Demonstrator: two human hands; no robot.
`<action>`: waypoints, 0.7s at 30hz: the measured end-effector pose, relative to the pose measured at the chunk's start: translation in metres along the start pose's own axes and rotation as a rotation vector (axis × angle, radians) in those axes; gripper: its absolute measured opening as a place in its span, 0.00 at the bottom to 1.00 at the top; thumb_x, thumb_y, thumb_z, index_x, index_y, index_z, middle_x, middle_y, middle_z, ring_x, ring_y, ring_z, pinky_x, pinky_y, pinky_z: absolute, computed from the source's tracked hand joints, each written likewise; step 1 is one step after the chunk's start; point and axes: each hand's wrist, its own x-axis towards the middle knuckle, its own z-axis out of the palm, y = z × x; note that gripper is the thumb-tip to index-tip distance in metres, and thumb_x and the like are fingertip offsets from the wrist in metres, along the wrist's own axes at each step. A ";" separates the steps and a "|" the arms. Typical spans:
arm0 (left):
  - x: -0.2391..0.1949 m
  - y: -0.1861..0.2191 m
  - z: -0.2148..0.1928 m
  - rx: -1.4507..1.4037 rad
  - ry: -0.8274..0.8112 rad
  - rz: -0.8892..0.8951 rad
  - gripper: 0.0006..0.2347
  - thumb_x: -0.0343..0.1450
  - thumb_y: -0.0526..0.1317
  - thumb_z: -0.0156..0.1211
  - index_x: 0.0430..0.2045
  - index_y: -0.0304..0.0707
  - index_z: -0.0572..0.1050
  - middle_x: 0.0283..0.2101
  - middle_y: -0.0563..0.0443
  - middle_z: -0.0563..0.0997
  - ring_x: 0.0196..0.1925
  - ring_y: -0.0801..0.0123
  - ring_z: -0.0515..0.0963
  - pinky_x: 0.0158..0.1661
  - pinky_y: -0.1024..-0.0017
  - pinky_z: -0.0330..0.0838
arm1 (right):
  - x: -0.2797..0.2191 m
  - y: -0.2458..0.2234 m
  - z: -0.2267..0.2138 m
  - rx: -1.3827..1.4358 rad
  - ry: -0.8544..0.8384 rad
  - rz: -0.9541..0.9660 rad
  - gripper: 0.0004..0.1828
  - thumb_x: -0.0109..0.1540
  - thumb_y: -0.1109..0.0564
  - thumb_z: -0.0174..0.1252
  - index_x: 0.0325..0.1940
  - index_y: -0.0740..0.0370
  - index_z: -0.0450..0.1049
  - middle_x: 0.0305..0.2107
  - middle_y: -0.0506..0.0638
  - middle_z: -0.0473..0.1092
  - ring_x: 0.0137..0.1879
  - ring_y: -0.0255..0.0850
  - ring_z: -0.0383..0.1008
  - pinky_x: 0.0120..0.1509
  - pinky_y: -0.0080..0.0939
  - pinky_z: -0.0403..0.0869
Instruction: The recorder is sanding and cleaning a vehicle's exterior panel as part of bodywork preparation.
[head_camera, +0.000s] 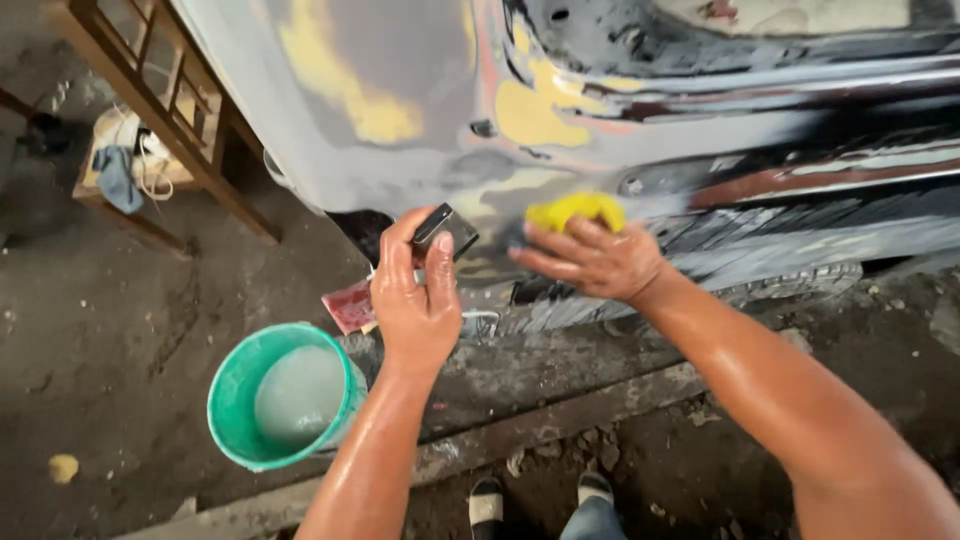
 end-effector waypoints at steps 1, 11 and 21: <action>-0.010 -0.007 0.001 0.005 -0.002 -0.006 0.09 0.79 0.36 0.55 0.52 0.31 0.71 0.48 0.38 0.78 0.45 0.51 0.81 0.46 0.63 0.75 | -0.015 -0.008 0.013 0.008 0.000 0.000 0.40 0.67 0.56 0.49 0.84 0.38 0.50 0.77 0.46 0.48 0.64 0.45 0.59 0.76 0.50 0.59; -0.054 -0.010 0.042 0.093 -0.073 -0.182 0.10 0.77 0.36 0.56 0.51 0.32 0.72 0.46 0.40 0.79 0.45 0.53 0.81 0.47 0.63 0.75 | -0.156 0.031 0.015 -0.183 -0.759 -0.309 0.48 0.63 0.56 0.49 0.84 0.44 0.34 0.79 0.44 0.36 0.73 0.42 0.43 0.71 0.52 0.51; -0.047 0.032 0.116 0.050 0.100 -0.121 0.13 0.79 0.33 0.55 0.58 0.30 0.69 0.49 0.39 0.79 0.44 0.63 0.82 0.47 0.68 0.76 | -0.082 0.055 -0.023 0.159 0.039 0.115 0.36 0.58 0.55 0.59 0.72 0.49 0.66 0.69 0.53 0.63 0.60 0.57 0.69 0.67 0.61 0.72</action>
